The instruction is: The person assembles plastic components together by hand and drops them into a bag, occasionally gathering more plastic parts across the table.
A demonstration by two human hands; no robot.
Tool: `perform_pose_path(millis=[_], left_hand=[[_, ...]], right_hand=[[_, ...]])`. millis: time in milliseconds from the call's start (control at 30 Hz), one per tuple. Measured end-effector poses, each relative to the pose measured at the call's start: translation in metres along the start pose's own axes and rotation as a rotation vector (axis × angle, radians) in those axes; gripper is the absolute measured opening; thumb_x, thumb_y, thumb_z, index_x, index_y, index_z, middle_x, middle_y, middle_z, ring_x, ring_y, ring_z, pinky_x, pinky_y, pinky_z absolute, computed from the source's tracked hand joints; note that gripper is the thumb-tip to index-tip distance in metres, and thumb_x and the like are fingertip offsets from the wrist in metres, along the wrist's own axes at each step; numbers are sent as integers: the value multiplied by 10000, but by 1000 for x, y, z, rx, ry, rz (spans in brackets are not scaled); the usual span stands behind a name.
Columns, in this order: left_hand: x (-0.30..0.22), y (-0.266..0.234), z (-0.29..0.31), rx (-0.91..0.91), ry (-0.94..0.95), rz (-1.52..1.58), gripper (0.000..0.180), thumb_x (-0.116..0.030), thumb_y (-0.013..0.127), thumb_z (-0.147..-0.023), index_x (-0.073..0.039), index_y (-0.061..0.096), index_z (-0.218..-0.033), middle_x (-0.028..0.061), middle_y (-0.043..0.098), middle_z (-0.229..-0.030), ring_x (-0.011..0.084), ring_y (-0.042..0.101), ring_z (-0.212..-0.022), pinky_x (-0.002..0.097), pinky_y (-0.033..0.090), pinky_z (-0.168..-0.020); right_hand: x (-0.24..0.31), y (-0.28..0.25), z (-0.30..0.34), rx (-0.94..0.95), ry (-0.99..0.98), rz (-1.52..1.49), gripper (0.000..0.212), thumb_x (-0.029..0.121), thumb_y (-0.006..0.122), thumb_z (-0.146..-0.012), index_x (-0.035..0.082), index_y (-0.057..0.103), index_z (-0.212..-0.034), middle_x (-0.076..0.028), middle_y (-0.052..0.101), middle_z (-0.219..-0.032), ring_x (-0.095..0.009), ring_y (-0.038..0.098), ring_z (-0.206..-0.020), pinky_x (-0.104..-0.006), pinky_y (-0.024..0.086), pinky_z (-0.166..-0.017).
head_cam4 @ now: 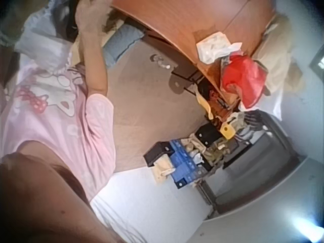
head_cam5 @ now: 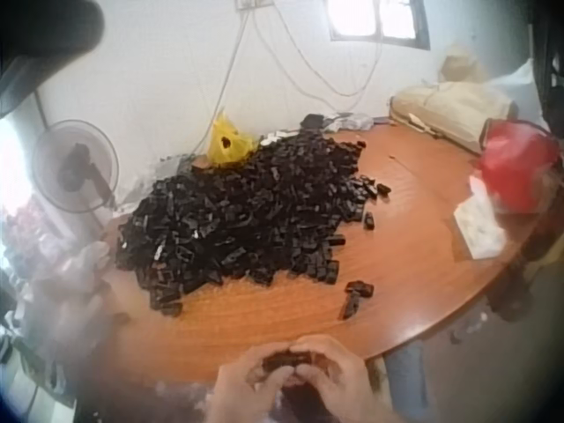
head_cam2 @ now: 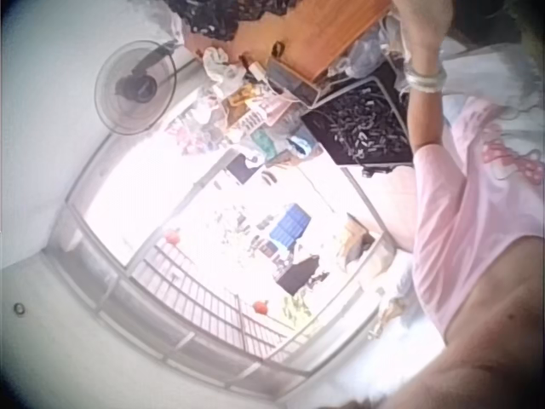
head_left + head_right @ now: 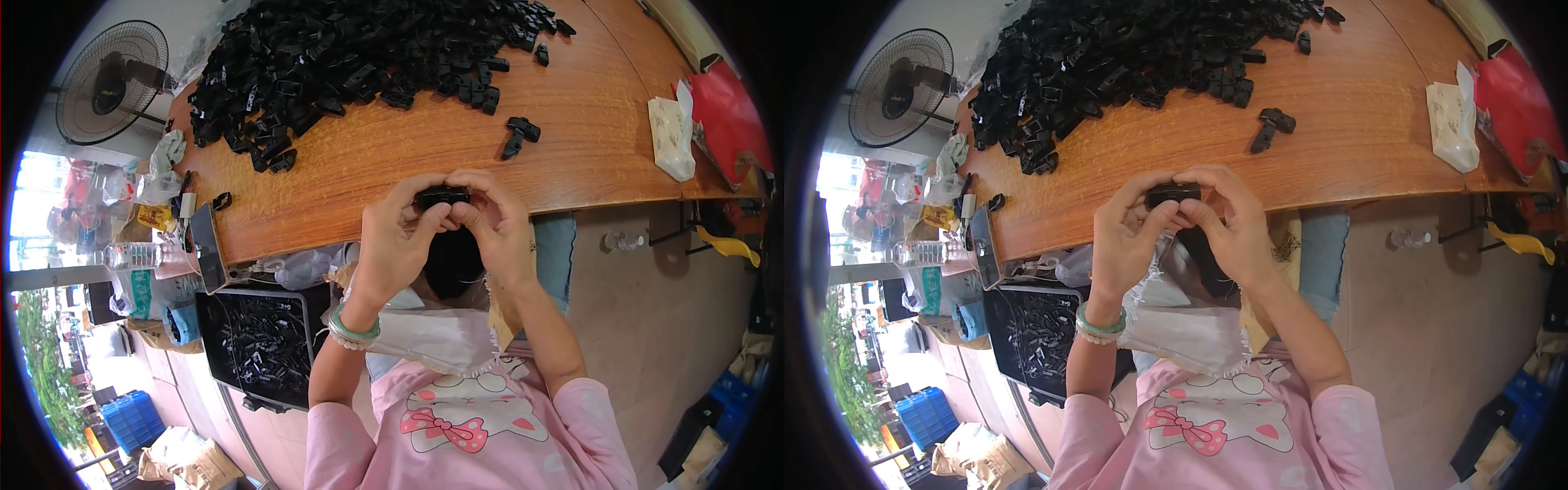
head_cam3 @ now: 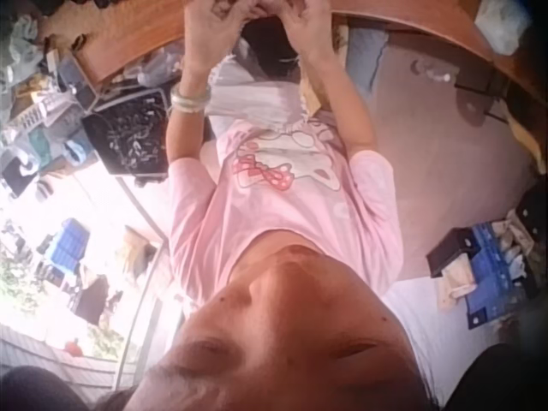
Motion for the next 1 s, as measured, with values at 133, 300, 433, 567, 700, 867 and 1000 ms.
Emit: perform_pose_path(millis=[133, 300, 433, 567, 700, 867, 1000], left_hand=[[-4, 0, 5, -70, 68, -170, 192, -7, 540, -885, 40, 553, -1071, 119, 639, -851, 160, 648, -701, 254, 528, -609], [41, -70, -9, -379, -234, 839, 160, -153, 582, -896, -12, 547, -831, 61, 574, -679, 117, 532, -506, 230, 451, -457], [43, -156, -24, -646, -126, -267, 355, -378, 627, -855, -38, 555, -782, 49, 543, -581, 177, 569, -581, 302, 462, -487], [29, -171, -44, -593, -28, -1168, 403, -392, 656, -814, -2, 573, -758, 114, 593, -660, 292, 578, -640, 399, 450, -645], [38, -177, -45, -575, -130, -1225, 363, -321, 674, -802, 14, 558, -725, 126, 562, -601, 314, 515, -576, 401, 404, -570], [43, -141, -35, -479, 15, -738, 260, -173, 660, -837, 4, 534, -695, 54, 461, -522, 117, 438, -474, 271, 336, -450], [42, -98, -32, -364, 59, -473, 189, -114, 687, -807, 2, 539, -779, 38, 485, -544, 95, 398, -462, 236, 326, -449]], right_hand=[[4, 2, 0, -66, 24, -8, 236, -29, 607, -808, 30, 622, -1037, -57, 582, -999, -127, 545, -873, -232, 431, -765], [16, -40, -17, -130, -173, 498, 151, -4, 534, -870, 4, 634, -983, -76, 596, -880, -157, 569, -827, -242, 439, -754], [22, -84, -32, -257, -156, 613, 194, -29, 519, -865, 28, 637, -1007, -83, 607, -873, -167, 585, -825, -261, 450, -725], [27, -82, -42, -161, -179, 946, 276, -32, 526, -842, 89, 625, -1070, -101, 589, -880, -247, 591, -825, -326, 462, -728], [21, -72, -47, -72, -214, 1220, 309, -6, 544, -833, 119, 608, -1108, -102, 565, -897, -296, 565, -822, -378, 451, -758], [15, -74, -48, -66, -272, 1236, 299, 39, 568, -838, 124, 597, -1122, -86, 567, -911, -296, 564, -784, -365, 459, -731], [13, -65, -44, -98, -179, 916, 247, 36, 554, -863, 97, 594, -1099, -79, 578, -891, -218, 588, -737, -302, 472, -629]])
Point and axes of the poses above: each hand's wrist, its own z-axis away from the middle knuckle, its own y-axis out of the palm, x = y × z, the point moved 6 cm from there along -z, towards the middle knuckle
